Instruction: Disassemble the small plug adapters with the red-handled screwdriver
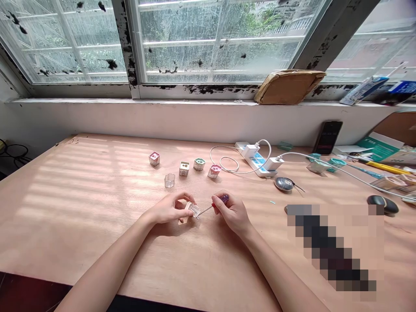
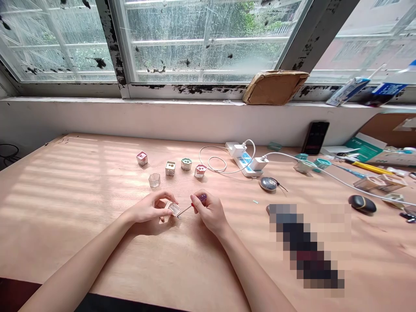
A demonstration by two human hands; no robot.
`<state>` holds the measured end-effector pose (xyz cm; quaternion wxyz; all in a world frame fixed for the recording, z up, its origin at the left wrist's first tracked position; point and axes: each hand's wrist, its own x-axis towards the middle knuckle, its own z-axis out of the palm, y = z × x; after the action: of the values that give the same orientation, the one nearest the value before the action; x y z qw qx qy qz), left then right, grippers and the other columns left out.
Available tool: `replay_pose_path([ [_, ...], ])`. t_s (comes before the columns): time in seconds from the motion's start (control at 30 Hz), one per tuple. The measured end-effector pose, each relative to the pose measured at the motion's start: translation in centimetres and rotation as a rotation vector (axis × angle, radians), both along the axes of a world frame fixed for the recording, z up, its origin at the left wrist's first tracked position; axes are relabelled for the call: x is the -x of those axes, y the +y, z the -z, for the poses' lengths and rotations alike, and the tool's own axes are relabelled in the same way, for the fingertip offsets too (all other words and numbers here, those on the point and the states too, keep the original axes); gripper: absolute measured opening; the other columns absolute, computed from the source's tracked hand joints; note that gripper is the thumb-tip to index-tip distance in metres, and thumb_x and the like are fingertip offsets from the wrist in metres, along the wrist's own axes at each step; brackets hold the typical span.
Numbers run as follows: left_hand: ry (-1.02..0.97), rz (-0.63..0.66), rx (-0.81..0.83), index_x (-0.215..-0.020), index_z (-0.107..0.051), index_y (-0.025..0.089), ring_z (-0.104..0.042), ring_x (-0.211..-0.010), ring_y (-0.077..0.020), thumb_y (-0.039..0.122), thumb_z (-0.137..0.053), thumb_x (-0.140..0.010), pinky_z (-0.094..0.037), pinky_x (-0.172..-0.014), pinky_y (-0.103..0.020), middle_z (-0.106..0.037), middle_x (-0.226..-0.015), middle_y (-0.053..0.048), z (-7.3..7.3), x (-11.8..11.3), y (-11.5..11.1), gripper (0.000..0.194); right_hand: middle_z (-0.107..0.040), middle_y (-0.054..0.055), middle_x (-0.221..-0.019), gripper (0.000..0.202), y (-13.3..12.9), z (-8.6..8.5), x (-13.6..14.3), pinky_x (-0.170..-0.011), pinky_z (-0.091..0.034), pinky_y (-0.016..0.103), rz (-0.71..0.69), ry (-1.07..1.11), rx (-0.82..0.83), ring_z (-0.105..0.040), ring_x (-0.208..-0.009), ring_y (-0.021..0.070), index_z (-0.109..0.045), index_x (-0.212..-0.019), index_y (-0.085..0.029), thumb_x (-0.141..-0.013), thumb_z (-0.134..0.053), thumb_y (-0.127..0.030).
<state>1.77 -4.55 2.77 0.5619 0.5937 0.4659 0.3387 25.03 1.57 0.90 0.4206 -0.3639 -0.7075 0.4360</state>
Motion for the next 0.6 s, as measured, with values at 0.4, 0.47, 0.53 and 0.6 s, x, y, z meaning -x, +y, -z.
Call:
replay_pose_path([
  [0.4,-0.097,-0.150,-0.115,-0.111,-0.065,0.019,-0.068,-0.080,-0.0139,0.036,-0.077,-0.080,-0.058,-0.070,-0.028,-0.062,-0.120,-0.007,0.40,-0.09,0.36,0.037,-0.054,-0.001,-0.056,0.048,0.25,0.23,0.07,-0.045,-0.039,0.026,0.009,0.085,0.078,-0.049,-0.048,0.0123,-0.057,-0.069,-0.020,-0.087,-0.065,-0.064],
  [0.47,-0.095,-0.148,-0.129,-0.111,-0.065,0.019,-0.067,-0.080,-0.0140,0.036,-0.077,-0.081,-0.058,-0.071,-0.028,-0.063,-0.117,-0.007,0.53,-0.06,0.39,0.036,-0.054,-0.001,-0.057,0.048,0.29,0.26,0.06,-0.045,-0.039,0.025,0.013,0.101,0.084,-0.049,-0.048,0.0121,-0.057,-0.070,-0.020,-0.087,-0.066,-0.064],
  [0.53,-0.094,-0.143,-0.139,-0.111,-0.065,0.018,-0.067,-0.081,-0.0142,0.036,-0.077,-0.082,-0.057,-0.072,-0.028,-0.065,-0.111,-0.006,0.58,-0.07,0.39,0.036,-0.054,-0.001,-0.057,0.048,0.29,0.19,0.06,-0.044,-0.039,0.025,0.016,0.112,0.086,-0.048,-0.047,0.0118,-0.057,-0.070,-0.019,-0.087,-0.066,-0.064],
  [0.6,-0.098,-0.143,-0.142,-0.110,-0.065,0.018,-0.066,-0.081,-0.0147,0.036,-0.077,-0.082,-0.057,-0.072,-0.028,-0.065,-0.108,-0.006,0.55,-0.12,0.40,0.036,-0.053,-0.002,-0.056,0.048,0.25,0.06,0.06,-0.044,-0.038,0.025,0.017,0.124,0.085,-0.048,-0.047,0.0116,-0.057,-0.069,-0.019,-0.087,-0.067,-0.063],
])
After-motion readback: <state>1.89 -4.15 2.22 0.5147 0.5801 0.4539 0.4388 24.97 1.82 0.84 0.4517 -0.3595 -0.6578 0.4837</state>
